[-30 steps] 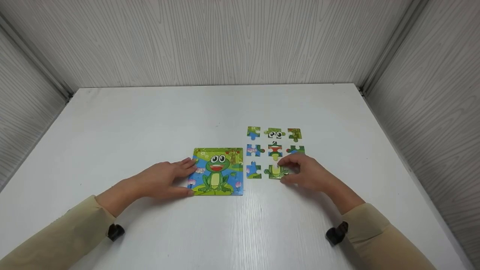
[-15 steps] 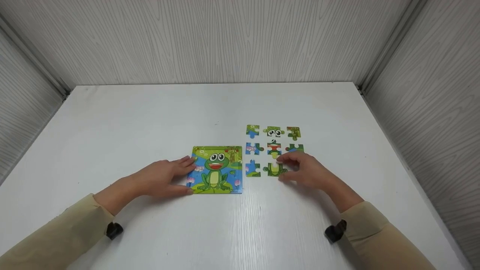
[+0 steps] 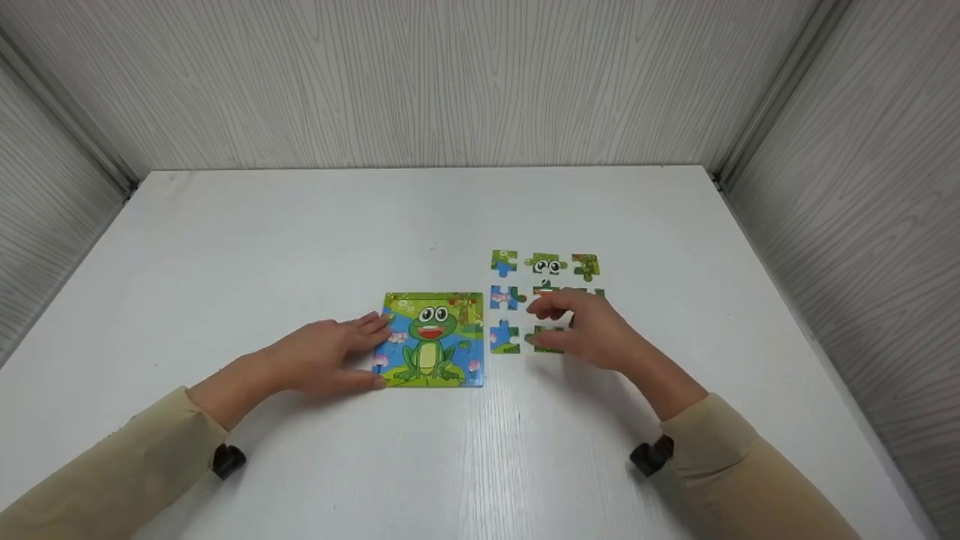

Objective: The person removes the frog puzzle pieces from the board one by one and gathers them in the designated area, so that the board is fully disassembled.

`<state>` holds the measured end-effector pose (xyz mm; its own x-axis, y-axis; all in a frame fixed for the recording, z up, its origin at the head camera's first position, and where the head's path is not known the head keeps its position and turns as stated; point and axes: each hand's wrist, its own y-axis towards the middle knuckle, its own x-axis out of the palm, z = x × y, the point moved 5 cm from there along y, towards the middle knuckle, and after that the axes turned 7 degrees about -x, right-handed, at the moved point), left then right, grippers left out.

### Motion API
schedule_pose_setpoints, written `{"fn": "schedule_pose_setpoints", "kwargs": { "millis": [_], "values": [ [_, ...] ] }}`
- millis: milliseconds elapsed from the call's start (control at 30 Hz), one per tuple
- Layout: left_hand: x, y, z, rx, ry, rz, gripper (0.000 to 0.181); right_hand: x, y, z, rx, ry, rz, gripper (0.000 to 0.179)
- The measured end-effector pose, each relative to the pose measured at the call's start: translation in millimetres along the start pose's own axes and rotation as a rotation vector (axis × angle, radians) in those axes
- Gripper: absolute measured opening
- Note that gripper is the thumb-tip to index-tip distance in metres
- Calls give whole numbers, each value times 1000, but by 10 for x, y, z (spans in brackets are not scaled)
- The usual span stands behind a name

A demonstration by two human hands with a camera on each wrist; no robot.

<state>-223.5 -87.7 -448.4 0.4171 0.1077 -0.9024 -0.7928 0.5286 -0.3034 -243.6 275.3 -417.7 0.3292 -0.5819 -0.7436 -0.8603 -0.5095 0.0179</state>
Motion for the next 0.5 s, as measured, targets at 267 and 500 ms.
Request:
{"fn": "schedule_pose_setpoints", "kwargs": {
  "millis": [267, 500],
  "values": [
    [-1, 9, -5, -2, 0, -1, 83, 156, 146, -240, -64, 12, -29, 39],
    [-9, 0, 12, -8, -1, -1, 84, 332, 268, -339, -126, 7, -53, 42]
  ]
}}
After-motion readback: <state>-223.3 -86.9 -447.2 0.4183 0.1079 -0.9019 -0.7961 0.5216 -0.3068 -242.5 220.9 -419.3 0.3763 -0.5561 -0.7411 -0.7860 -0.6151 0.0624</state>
